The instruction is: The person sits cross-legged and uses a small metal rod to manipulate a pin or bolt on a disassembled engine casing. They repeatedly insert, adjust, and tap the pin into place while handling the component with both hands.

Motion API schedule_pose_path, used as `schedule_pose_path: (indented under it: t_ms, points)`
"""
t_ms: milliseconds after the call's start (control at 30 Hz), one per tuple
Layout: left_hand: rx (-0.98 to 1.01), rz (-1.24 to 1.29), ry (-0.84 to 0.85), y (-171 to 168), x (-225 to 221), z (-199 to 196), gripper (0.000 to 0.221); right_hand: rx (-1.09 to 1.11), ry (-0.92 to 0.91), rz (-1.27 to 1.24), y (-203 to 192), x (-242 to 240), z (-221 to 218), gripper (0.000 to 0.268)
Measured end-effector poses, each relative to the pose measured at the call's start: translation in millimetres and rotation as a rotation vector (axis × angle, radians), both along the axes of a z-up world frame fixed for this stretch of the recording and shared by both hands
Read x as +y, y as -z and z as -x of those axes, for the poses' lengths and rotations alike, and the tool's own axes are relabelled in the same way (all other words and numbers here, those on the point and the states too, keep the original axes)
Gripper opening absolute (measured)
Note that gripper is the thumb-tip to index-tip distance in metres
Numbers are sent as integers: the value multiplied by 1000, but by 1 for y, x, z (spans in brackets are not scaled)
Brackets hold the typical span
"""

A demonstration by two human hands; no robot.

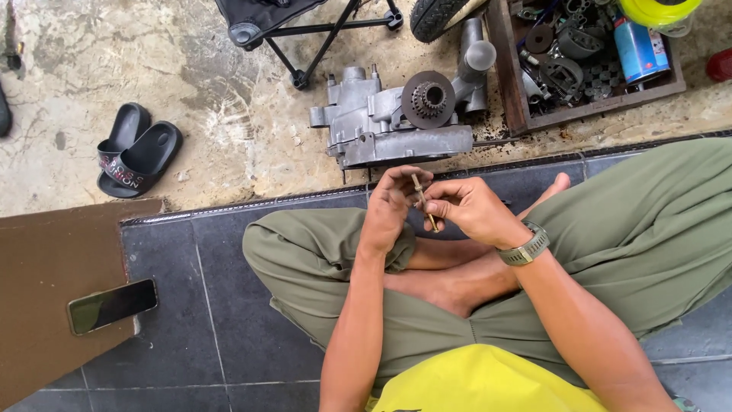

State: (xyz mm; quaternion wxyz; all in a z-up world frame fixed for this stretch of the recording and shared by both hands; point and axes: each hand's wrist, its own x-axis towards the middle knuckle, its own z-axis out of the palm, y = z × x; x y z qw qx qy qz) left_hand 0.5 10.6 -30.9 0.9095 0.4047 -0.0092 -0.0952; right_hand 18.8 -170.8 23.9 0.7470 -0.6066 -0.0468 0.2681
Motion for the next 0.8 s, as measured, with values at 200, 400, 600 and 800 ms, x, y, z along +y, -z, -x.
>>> schedule_pose_path:
  t_ms: [200,400,600,800]
  points:
    - [8,26,42,-8,-4,-2,46,-12,3,-25,-1,-2,-1,15]
    - [8,-142,35,-1,-4,-1,33,-7,-7,-39,-1,-3,1,16]
    - [-35,-181,46,-2,-1,-5,40,24,12,-71,-6,-1,1,16]
    - [49,-36,53,-13,-1,-3,40,16,2,-67,-6,0,2,16]
